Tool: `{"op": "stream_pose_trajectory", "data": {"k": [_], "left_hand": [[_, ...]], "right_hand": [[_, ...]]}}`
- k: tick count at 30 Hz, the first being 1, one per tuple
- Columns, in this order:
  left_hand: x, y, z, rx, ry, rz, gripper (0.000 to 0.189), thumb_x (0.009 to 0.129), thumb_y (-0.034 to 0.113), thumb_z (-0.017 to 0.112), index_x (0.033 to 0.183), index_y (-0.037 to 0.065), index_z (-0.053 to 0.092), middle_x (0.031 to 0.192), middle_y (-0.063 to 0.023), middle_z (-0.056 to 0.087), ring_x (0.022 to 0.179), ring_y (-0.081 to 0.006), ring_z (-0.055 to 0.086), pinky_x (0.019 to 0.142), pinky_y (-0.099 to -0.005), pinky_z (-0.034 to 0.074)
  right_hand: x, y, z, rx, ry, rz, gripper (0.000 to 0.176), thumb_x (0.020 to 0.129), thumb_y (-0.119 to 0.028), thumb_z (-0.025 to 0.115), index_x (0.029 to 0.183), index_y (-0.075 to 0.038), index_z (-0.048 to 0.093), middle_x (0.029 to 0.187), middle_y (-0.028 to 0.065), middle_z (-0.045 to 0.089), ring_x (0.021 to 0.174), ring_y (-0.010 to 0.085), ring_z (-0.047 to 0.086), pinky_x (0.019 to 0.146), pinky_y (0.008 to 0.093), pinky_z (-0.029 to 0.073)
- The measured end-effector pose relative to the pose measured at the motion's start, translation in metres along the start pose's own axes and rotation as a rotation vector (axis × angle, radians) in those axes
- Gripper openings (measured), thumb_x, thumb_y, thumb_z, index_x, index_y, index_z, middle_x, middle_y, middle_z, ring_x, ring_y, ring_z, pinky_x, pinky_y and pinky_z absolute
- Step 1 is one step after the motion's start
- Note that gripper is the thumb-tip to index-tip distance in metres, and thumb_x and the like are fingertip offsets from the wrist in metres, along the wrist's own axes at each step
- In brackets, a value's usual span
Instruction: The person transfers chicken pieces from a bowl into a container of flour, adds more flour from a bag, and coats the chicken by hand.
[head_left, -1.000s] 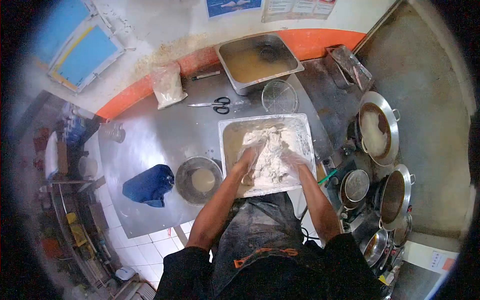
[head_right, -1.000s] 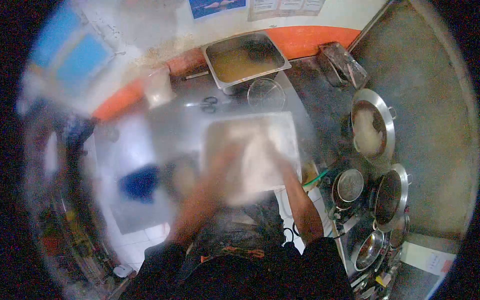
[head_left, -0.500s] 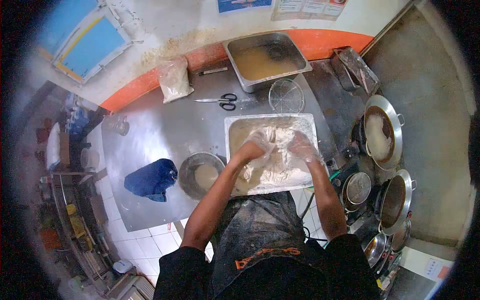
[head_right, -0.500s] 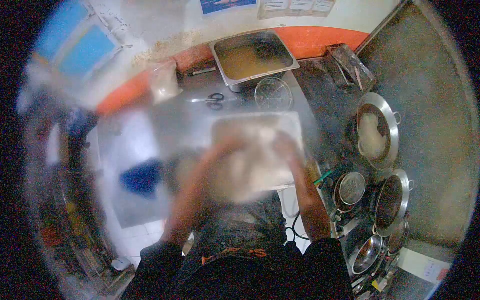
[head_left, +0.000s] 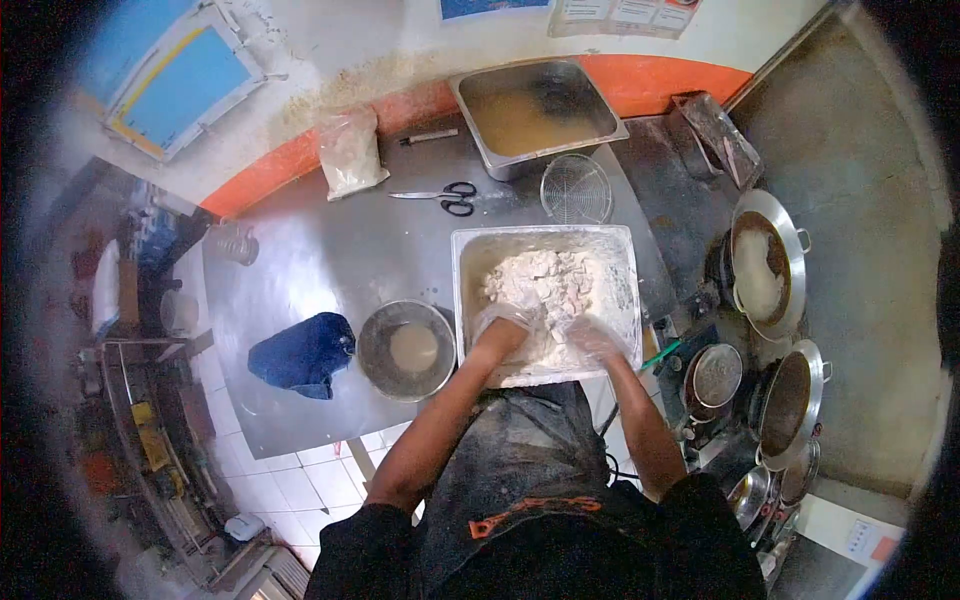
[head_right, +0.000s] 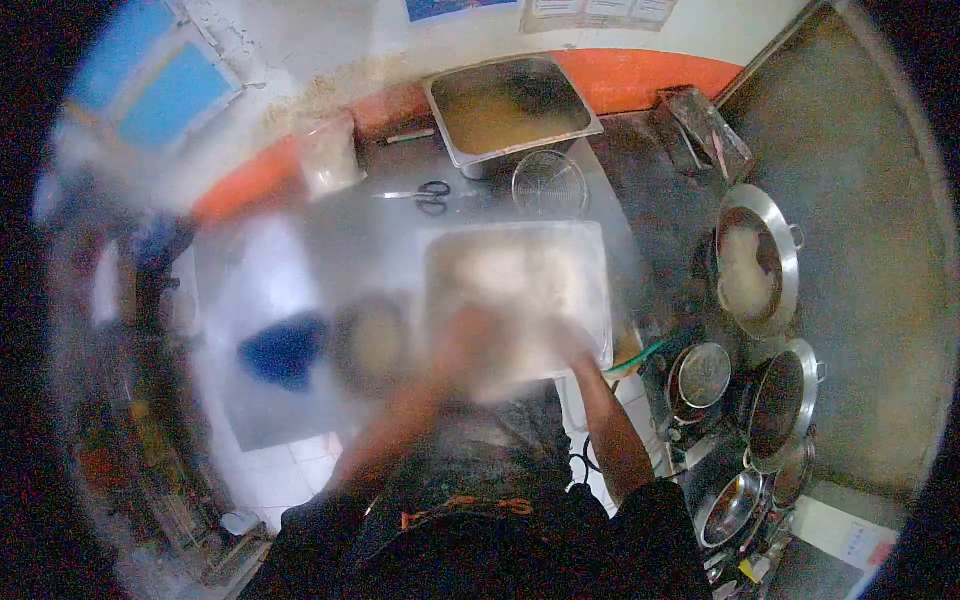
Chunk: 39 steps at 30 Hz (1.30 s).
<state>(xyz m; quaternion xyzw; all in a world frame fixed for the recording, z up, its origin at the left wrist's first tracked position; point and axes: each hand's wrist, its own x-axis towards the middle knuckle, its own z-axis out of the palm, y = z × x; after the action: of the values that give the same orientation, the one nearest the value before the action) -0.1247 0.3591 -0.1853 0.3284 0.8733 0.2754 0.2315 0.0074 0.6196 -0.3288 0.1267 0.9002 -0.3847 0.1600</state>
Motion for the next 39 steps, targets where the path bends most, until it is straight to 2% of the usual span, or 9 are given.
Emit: {"op": "stream_pose_trajectory", "data": {"k": [4,7,10,13,15,20,32,38,39], "left_hand": [[0.045,0.025,-0.107,-1.007,-0.753,-0.76,0.05,0.104,0.042,0.048,0.136,0.006,0.062,0.13,-0.023,0.066,0.121,-0.0334,0.064,0.104,-0.0416,0.047],[0.021,-0.011,0.012,-0.601,0.136,-0.139,0.056,0.105,0.047,0.049,0.139,0.004,0.059,0.131,-0.0209,0.066,0.125,-0.0294,0.061,0.103,-0.0389,0.046],[0.008,0.013,-0.049,-0.931,0.261,-0.21,0.054,0.106,0.042,0.048,0.138,0.0,0.059,0.131,-0.02,0.067,0.124,-0.0322,0.061,0.103,-0.0398,0.047],[0.035,-0.021,-0.037,-0.062,0.111,-0.078,0.048,0.104,0.036,0.05,0.138,0.003,0.059,0.131,-0.0209,0.066,0.12,-0.0374,0.062,0.102,-0.0436,0.047],[0.02,0.022,-0.085,0.508,0.089,-0.087,0.042,0.102,0.032,0.051,0.134,0.007,0.063,0.131,-0.0205,0.067,0.111,-0.0371,0.067,0.096,-0.0432,0.051],[0.016,0.053,-0.084,0.141,0.402,-0.031,0.044,0.101,0.035,0.054,0.134,0.008,0.063,0.131,-0.0187,0.067,0.112,-0.0354,0.067,0.097,-0.0438,0.051],[0.021,0.001,-0.039,-0.299,0.082,0.073,0.048,0.097,0.04,0.06,0.135,0.009,0.064,0.132,-0.0145,0.067,0.116,-0.0312,0.066,0.099,-0.0453,0.049],[0.022,-0.059,0.039,-0.639,-0.238,-0.049,0.051,0.096,0.042,0.063,0.135,0.01,0.064,0.132,-0.0124,0.068,0.118,-0.0291,0.065,0.101,-0.0461,0.049],[0.025,-0.078,0.066,-0.911,-0.255,-0.1,0.051,0.096,0.042,0.064,0.135,0.01,0.064,0.132,-0.0121,0.068,0.118,-0.0288,0.065,0.101,-0.0462,0.048]], "right_hand": [[0.002,-0.054,-0.022,0.702,-0.174,0.225,0.034,0.104,-0.017,0.05,0.132,-0.001,0.062,0.123,0.0098,0.069,0.115,0.0176,0.062,0.1,0.0304,0.05],[-0.014,-0.076,-0.065,0.516,-0.059,0.159,0.037,0.105,-0.018,0.05,0.136,0.0,0.059,0.131,0.0095,0.065,0.122,0.0185,0.059,0.105,0.0308,0.046],[-0.052,-0.082,-0.094,0.245,0.096,0.101,0.042,0.106,-0.019,0.05,0.143,0.001,0.053,0.142,0.0091,0.06,0.131,0.0198,0.054,0.113,0.0313,0.041],[-0.059,-0.14,-0.162,0.512,0.101,0.29,0.045,0.102,-0.017,0.055,0.144,0.0,0.053,0.145,0.0099,0.058,0.136,0.021,0.052,0.118,0.0338,0.037],[-0.004,-0.072,-0.148,-0.491,-0.147,-0.081,0.046,0.1,-0.017,0.056,0.143,-0.002,0.054,0.145,0.01,0.058,0.137,0.0229,0.051,0.119,0.035,0.036],[0.06,-0.108,-0.08,-0.486,0.106,-0.061,0.042,0.099,-0.017,0.054,0.14,-0.005,0.056,0.142,0.0108,0.06,0.134,0.0258,0.053,0.117,0.0352,0.039],[-0.017,-0.127,-0.135,-1.009,-0.172,-0.244,0.035,0.101,-0.017,0.047,0.13,-0.01,0.064,0.13,0.0128,0.067,0.123,0.0316,0.061,0.106,0.0337,0.048],[0.036,0.066,-0.031,-0.469,0.008,-0.791,0.037,0.101,-0.017,0.048,0.131,-0.003,0.064,0.128,0.017,0.069,0.122,0.0272,0.064,0.107,0.0357,0.048],[0.014,0.019,-0.034,0.35,-0.091,-0.482,0.039,0.101,-0.018,0.048,0.133,-0.001,0.062,0.129,0.017,0.068,0.124,0.0264,0.063,0.109,0.0364,0.047]]}}
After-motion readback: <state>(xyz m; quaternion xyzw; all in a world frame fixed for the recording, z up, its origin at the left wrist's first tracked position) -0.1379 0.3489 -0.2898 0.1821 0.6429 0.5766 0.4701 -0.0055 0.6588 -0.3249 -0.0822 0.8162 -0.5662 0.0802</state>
